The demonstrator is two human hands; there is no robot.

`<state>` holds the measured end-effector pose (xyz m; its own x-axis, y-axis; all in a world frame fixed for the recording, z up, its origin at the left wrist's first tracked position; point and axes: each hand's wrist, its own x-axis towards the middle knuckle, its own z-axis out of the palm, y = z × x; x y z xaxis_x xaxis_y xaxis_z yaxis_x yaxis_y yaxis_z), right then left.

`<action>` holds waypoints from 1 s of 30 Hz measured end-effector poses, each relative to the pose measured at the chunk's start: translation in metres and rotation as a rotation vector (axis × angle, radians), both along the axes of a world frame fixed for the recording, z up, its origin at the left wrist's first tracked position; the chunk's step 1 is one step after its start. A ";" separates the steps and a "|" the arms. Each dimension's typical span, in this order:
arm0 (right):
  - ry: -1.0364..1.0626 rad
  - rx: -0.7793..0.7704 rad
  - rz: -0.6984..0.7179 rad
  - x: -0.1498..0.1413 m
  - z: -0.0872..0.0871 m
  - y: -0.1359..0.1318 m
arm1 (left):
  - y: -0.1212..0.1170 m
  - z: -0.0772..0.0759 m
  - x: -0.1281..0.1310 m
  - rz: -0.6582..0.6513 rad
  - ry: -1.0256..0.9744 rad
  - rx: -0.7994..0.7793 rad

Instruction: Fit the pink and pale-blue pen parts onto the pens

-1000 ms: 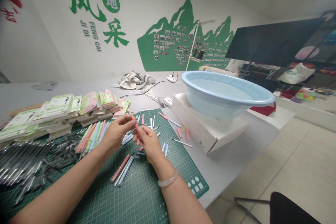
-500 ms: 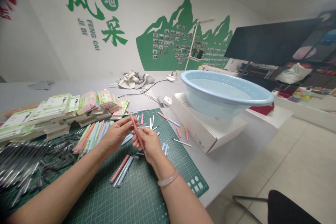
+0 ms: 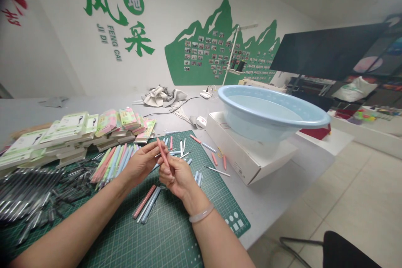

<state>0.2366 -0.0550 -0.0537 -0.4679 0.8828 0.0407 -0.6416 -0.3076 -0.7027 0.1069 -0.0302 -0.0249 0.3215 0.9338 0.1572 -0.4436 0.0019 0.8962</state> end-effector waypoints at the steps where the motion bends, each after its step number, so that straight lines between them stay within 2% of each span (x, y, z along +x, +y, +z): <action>1: -0.015 0.008 -0.014 0.000 0.000 0.000 | -0.001 0.002 -0.001 -0.012 -0.001 -0.012; 4: -0.133 0.089 -0.173 -0.003 0.000 0.000 | 0.000 0.005 -0.003 -0.022 0.004 -0.026; 7: -0.269 0.166 -0.336 -0.006 -0.002 0.000 | 0.004 0.003 -0.003 0.087 0.066 -0.005; 9: -0.307 0.169 -0.375 -0.007 -0.002 0.000 | 0.007 -0.001 -0.002 0.161 0.116 0.004; 11: -0.275 0.138 -0.342 -0.007 -0.002 0.000 | 0.007 -0.004 -0.001 0.186 0.137 0.014; 16: -0.063 0.024 -0.092 -0.005 -0.002 0.000 | 0.006 -0.005 0.000 0.141 0.096 0.013; 19: -0.094 0.041 -0.116 -0.003 0.002 -0.002 | 0.013 -0.008 -0.005 0.166 0.035 -0.058; 23: -0.176 0.189 -0.184 0.002 0.012 -0.006 | 0.029 -0.017 -0.021 0.353 -0.113 -0.259; 24: -0.192 0.237 -0.188 0.003 0.015 -0.007 | 0.031 -0.018 -0.025 0.367 -0.144 -0.286; 27: -0.223 0.336 -0.175 0.004 0.018 -0.008 | 0.033 -0.019 -0.029 0.330 -0.177 -0.320; 30: -0.211 0.349 -0.205 0.004 0.017 -0.008 | 0.026 -0.015 -0.023 0.331 -0.168 -0.363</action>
<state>0.2409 -0.0629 -0.0365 -0.3153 0.9085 0.2745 -0.4961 0.0888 -0.8637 0.0841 -0.0041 -0.0400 -0.0022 0.9851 -0.1720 -0.6105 0.1349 0.7805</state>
